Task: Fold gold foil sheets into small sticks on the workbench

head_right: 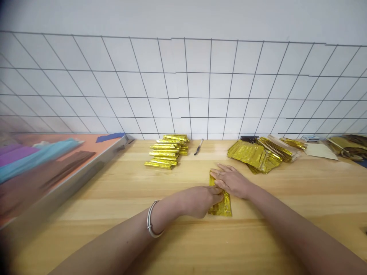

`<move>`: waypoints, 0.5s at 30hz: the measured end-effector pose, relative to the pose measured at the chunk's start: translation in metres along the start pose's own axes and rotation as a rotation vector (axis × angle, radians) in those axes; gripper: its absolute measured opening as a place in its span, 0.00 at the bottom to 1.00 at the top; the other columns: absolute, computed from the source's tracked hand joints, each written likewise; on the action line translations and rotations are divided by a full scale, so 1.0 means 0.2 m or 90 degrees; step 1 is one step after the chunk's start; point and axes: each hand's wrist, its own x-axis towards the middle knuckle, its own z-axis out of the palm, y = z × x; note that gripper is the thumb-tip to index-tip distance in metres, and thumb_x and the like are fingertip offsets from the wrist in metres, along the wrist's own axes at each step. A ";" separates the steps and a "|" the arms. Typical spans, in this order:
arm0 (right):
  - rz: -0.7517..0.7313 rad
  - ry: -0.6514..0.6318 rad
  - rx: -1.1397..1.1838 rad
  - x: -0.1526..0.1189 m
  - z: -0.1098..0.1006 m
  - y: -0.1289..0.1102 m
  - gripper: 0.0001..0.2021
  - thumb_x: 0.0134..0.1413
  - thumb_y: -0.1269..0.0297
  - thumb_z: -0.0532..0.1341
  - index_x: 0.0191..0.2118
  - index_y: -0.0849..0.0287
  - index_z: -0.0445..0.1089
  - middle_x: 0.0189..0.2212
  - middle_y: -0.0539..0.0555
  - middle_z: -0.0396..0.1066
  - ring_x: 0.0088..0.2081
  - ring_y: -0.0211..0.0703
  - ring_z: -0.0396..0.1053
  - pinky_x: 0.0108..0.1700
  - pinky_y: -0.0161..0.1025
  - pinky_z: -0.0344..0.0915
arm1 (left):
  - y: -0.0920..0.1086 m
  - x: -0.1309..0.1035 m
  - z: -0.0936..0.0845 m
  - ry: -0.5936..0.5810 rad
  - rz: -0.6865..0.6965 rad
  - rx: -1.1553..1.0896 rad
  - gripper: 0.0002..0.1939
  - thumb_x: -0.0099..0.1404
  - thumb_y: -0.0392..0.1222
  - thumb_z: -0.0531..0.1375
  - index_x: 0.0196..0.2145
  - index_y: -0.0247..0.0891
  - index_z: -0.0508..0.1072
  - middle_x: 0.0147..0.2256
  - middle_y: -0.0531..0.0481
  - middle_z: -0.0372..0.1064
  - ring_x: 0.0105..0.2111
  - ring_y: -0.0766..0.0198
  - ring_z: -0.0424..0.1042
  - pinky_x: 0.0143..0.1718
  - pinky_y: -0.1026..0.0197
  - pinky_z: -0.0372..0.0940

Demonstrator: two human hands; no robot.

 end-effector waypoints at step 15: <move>0.084 0.154 0.091 0.21 0.08 0.07 0.17 0.48 0.52 0.61 0.43 0.55 0.68 0.44 0.55 0.68 0.46 0.49 0.64 0.47 0.45 0.59 | 0.04 0.01 -0.02 -0.010 -0.010 0.027 0.22 0.55 0.32 0.56 0.50 0.29 0.64 0.50 0.35 0.64 0.51 0.52 0.64 0.50 0.55 0.62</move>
